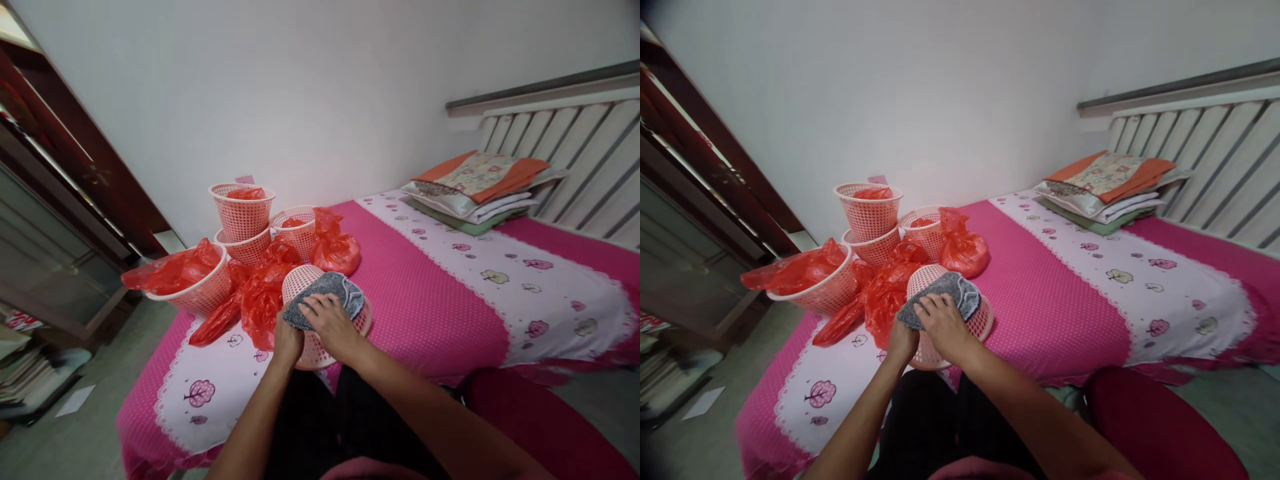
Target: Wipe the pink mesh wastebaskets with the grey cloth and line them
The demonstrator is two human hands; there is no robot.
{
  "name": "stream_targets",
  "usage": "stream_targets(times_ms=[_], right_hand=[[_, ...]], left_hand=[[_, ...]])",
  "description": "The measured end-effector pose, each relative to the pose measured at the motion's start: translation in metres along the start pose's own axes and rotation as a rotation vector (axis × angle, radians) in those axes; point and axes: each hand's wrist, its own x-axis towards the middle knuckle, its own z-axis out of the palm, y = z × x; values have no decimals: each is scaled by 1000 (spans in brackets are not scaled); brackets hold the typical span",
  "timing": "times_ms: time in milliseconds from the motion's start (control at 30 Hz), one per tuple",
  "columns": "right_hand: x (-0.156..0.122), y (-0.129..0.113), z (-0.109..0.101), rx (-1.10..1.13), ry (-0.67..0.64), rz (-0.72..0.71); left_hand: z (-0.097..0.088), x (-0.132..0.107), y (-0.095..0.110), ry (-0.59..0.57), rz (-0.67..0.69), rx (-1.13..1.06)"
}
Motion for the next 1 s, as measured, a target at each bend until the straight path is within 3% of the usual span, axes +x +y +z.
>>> stream_targets(times_ms=[100,167,400,667,833,1000], right_hand=[[9,7,6,-96,-29,12],[10,17,8,-124,-20,25],[-10,56,11,-20,136,123],[-41,90,31,152,316,357],[-64,102,52,315,429,559],[-92,106,86,564,567,860]], left_hand=[[-5,3,-16,-58,281,304],[-8,5,-27,-37,340,435],[-16,3,-43,-74,290,638],[-32,-2,-57,-49,270,625],[-43,-4,-64,-41,299,607],[-55,-7,-70,-33,321,553]])
